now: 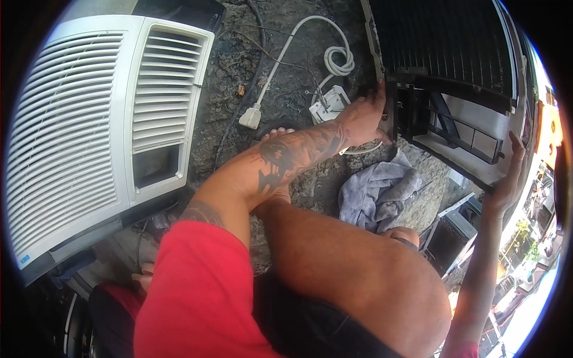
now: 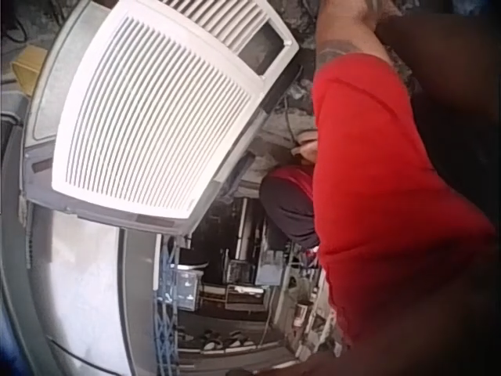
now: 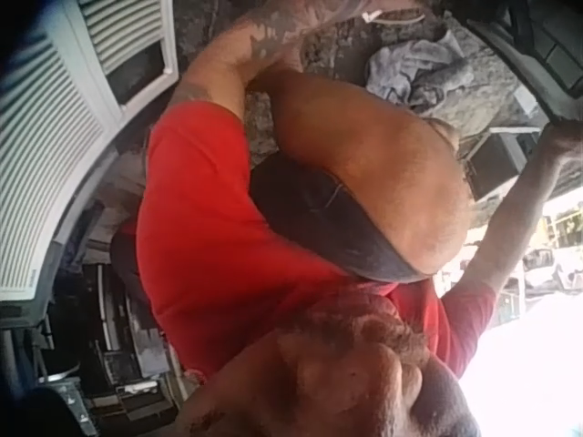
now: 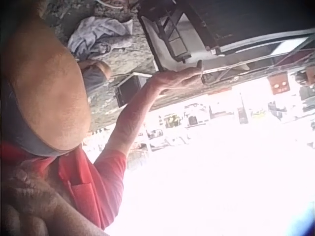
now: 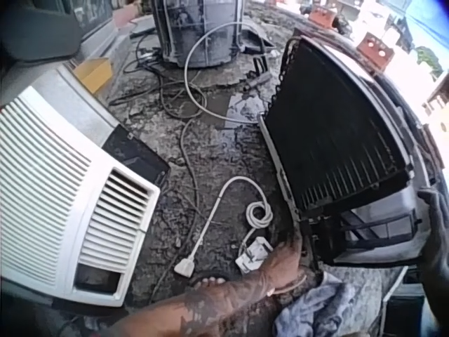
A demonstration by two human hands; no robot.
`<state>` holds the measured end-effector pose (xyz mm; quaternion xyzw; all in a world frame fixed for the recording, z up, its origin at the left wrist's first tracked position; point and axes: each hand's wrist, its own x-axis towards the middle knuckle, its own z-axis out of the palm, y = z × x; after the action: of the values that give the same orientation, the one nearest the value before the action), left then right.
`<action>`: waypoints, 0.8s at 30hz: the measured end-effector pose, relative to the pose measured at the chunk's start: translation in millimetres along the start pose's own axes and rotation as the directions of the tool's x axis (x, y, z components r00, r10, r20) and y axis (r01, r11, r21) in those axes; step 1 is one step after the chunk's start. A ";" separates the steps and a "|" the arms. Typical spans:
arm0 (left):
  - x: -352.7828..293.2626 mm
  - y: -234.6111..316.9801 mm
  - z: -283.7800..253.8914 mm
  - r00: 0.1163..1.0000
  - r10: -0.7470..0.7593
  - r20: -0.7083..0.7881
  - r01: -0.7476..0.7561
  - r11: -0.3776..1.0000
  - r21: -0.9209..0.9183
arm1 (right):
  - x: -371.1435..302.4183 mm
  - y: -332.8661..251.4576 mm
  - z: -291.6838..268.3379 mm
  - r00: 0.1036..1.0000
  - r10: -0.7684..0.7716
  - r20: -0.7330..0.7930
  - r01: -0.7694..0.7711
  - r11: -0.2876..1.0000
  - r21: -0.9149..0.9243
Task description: Repairing an air conditioning unit by adjusting wires and using a drill to secure components.
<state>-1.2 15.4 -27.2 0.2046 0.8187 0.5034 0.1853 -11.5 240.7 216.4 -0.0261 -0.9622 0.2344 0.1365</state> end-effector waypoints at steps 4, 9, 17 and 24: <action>-0.1 -6.0 9.7 0.998 -0.011 -0.062 0.008 0.999 -0.049 | -1.1 -5.9 3.6 0.998 -0.065 0.019 0.066 0.997 -0.050; 2.3 0.0 5.3 0.995 0.048 -0.089 -0.049 0.999 -0.012 | -0.2 -5.3 1.2 0.997 -0.073 -0.004 0.072 0.996 -0.050; -4.4 14.7 -6.8 0.994 -0.039 -0.105 0.054 0.988 0.141 | 0.5 1.3 0.0 0.991 -0.128 -0.027 0.128 0.991 -0.030; 27.4 -21.6 -28.1 0.513 -0.507 -0.693 -0.305 0.647 -0.699 | -1.6 -1.3 1.9 0.993 -0.089 -0.080 0.090 0.996 0.014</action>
<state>-41.9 -0.1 -37.4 -0.2208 0.5213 0.8122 -0.1407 -10.5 238.5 215.0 0.0089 -0.9541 0.2352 0.1852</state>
